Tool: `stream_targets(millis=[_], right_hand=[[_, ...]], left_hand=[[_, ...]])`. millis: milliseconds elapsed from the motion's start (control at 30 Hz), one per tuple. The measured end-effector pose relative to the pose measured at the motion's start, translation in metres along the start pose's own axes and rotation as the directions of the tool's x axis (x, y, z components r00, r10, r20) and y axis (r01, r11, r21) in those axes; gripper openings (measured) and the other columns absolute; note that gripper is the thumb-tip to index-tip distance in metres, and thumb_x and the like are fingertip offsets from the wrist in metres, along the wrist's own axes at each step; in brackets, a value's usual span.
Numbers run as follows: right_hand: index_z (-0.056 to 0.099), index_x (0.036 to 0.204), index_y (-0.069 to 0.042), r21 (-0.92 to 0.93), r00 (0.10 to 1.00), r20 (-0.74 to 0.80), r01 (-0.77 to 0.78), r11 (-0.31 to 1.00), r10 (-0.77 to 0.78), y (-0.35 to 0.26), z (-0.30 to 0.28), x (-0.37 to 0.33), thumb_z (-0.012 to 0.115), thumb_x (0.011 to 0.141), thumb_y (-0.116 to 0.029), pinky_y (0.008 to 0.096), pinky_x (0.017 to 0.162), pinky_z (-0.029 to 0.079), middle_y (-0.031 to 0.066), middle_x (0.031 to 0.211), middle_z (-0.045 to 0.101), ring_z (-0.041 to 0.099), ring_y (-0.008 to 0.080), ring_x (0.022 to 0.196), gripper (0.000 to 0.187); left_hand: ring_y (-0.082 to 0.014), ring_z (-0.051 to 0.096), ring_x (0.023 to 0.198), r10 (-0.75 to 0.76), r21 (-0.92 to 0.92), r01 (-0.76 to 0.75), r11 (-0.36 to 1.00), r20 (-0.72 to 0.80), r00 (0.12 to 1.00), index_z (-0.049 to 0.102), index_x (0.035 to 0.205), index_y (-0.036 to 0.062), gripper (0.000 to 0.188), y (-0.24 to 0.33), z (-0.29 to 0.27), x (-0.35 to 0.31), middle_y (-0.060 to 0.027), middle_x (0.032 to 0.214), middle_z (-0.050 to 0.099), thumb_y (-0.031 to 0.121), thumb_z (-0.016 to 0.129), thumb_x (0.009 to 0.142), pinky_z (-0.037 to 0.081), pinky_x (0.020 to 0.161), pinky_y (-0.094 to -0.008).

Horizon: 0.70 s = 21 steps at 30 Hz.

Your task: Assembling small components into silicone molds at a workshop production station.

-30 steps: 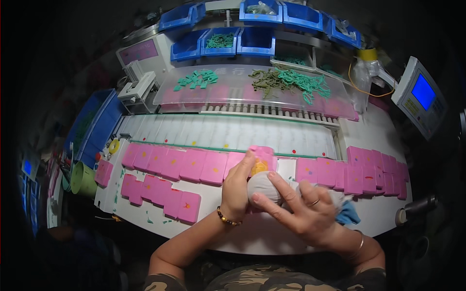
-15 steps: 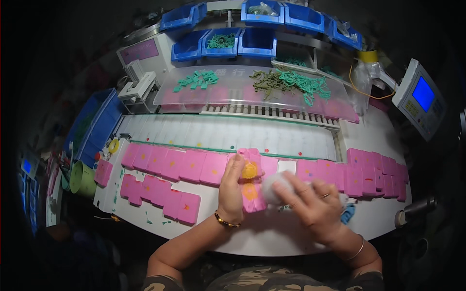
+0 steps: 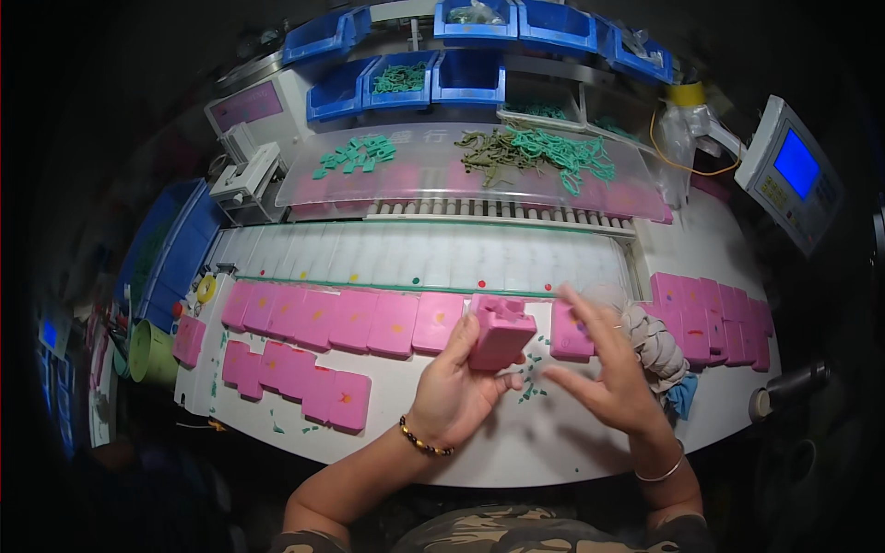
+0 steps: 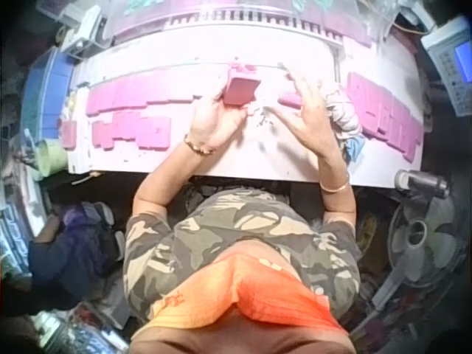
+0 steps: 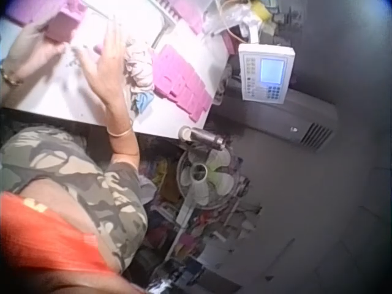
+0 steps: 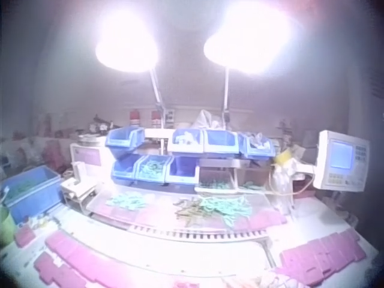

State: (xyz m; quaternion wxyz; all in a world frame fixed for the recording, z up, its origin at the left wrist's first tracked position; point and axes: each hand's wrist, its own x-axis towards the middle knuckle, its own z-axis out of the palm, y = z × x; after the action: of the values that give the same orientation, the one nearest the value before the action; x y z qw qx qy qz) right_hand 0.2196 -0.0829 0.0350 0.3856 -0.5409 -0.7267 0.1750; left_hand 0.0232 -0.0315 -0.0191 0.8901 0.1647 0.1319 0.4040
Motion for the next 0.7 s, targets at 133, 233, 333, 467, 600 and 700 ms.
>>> stream_targets(millis=[133,233,333,467,600,700], right_hand=[[0.051,0.134,-0.004,0.493,0.984,0.076,-0.178,0.851,0.162,0.003,0.025,0.001,0.074,0.083,-0.014,0.0320,0.086,0.044,0.0123,0.118,0.061,0.057,0.0179,0.102,0.057],[0.061,0.113,-0.002,0.724,0.945,0.079,-0.274,0.633,0.319,0.005,0.031,-0.001,0.079,0.078,-0.014,0.0262,0.074,0.044,0.0032,0.101,0.064,0.054,0.0092,0.080,0.041],[0.062,0.110,-0.004,0.461,0.987,-0.015,-0.134,0.877,0.159,0.014,0.028,-0.007,0.080,0.076,-0.011,0.0259,0.070,0.043,0.0025,0.099,0.064,0.054,0.0108,0.079,0.040],[0.063,0.107,-0.005,0.327,0.997,-0.076,0.000,0.945,0.027,0.003,0.027,-0.010,0.081,0.074,-0.011,0.0265,0.069,0.043,0.0026,0.095,0.063,0.054,0.0122,0.079,0.039],[0.062,0.103,-0.006,0.481,0.995,-0.062,-0.042,0.876,0.081,0.003,0.033,-0.012,0.080,0.075,-0.010,0.0265,0.069,0.042,0.0028,0.093,0.062,0.055,0.0128,0.081,0.034],[0.062,0.103,-0.005,0.453,0.996,0.048,-0.087,0.887,0.073,0.009,0.026,-0.013,0.079,0.075,-0.010,0.0268,0.071,0.042,0.0028,0.094,0.063,0.055,0.0129,0.082,0.034]], left_hand=[[-0.0202,0.057,0.103,-0.104,-0.020,0.106,0.994,0.095,0.990,0.041,0.133,0.0108,0.036,-0.012,0.013,-0.009,-0.0079,0.122,0.055,0.034,0.032,0.106,0.050,0.085,-0.0373],[-0.0170,0.054,0.108,0.039,0.257,-0.032,0.966,-0.021,0.999,0.039,0.133,0.0084,0.038,-0.014,0.025,-0.017,-0.0080,0.123,0.052,0.033,0.040,0.104,0.046,0.092,-0.0339],[-0.0136,0.050,0.112,0.214,0.648,-0.240,0.723,0.120,0.969,0.038,0.132,0.0053,0.043,-0.012,0.014,-0.017,-0.0086,0.123,0.049,0.029,0.053,0.100,0.043,0.095,-0.0302],[-0.0134,0.054,0.108,0.328,0.759,-0.344,0.552,0.181,0.927,0.047,0.124,0.0017,0.037,-0.015,0.006,-0.016,-0.0072,0.114,0.054,0.021,0.062,0.096,0.044,0.094,-0.0292],[-0.0132,0.056,0.105,0.351,0.718,-0.372,0.588,0.188,0.917,0.051,0.119,0.0014,0.033,-0.013,0.008,-0.015,-0.0065,0.110,0.056,0.019,0.065,0.094,0.045,0.093,-0.0290],[-0.0128,0.055,0.104,0.240,0.620,-0.282,0.732,0.153,0.959,0.054,0.116,0.0018,0.030,-0.004,0.006,-0.017,-0.0062,0.110,0.056,0.012,0.068,0.091,0.045,0.093,-0.0283]])
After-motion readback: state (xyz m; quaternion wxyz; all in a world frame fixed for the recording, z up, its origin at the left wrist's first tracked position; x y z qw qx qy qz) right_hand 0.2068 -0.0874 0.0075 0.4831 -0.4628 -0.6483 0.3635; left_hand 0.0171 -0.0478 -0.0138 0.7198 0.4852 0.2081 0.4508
